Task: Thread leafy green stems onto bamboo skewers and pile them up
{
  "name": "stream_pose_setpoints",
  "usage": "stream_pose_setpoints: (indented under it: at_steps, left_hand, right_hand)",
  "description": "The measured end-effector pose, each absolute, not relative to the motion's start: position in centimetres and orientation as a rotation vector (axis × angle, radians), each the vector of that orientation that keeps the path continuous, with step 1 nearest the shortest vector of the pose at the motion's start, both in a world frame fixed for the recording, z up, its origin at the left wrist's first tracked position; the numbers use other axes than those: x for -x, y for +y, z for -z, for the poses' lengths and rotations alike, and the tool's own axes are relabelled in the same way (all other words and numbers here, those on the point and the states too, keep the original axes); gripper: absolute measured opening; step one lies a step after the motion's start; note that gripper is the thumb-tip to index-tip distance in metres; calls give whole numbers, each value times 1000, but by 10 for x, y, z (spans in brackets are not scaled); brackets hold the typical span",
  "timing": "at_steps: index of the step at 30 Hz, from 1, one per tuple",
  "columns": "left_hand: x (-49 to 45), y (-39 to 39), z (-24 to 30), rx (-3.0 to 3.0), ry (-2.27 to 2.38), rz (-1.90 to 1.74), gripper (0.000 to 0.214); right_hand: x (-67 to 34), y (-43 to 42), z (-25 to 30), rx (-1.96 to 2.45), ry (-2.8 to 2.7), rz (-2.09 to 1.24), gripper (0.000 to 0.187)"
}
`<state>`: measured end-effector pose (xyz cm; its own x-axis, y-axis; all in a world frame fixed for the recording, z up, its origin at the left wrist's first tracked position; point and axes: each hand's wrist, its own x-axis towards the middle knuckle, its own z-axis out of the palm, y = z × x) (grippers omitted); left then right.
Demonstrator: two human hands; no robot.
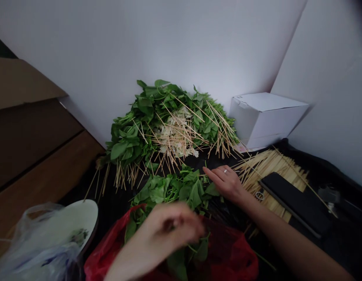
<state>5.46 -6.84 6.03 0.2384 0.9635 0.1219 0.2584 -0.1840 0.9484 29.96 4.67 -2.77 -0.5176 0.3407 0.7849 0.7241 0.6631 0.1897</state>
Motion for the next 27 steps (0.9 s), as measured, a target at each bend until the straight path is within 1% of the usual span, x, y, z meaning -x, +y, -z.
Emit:
stream_pose_setpoints:
  at_steps: [1,3,5,8,10,14,15,18,21,24,27]
  left_hand:
    - [-69,-47,-61,-1694,1172,-949,13]
    - [-97,-10,-54,-2054,1426,-795,15]
    - [-114,17,-43,-2267,1667,-709,17]
    - [-106,35,-29,-2290,1670,-603,9]
    - [-82,39,-25,-2109,1556,-724,10]
    - [-26,37,-15,-1083,1066,-1033,21]
    - [-16,35,-11,-983,1012,-1064,27]
    - [-2,28,1,-882,946,-1126,39]
    - [-2,24,7,-806,875,-1110,40]
    - [-7,25,9,-718,815,-1104,42]
    - [-11,28,13,-679,819,-1176,38]
  right_hand:
    - [-301,46,27,813,-2102,682,43]
    - [-304,48,27,837,-2066,723,44]
    - [-306,51,27,847,-2047,747,44]
    - [-306,53,27,828,-2043,745,42]
    - [-304,52,28,825,-2048,732,40]
    - [-301,48,31,808,-2086,691,41]
    - [-301,47,32,800,-2101,677,42]
    - [-298,44,33,775,-2116,630,43]
    - [-297,41,24,774,-2110,608,40]
    - [-296,40,5,775,-2141,628,35]
    - [-289,42,-13,746,-2148,664,32]
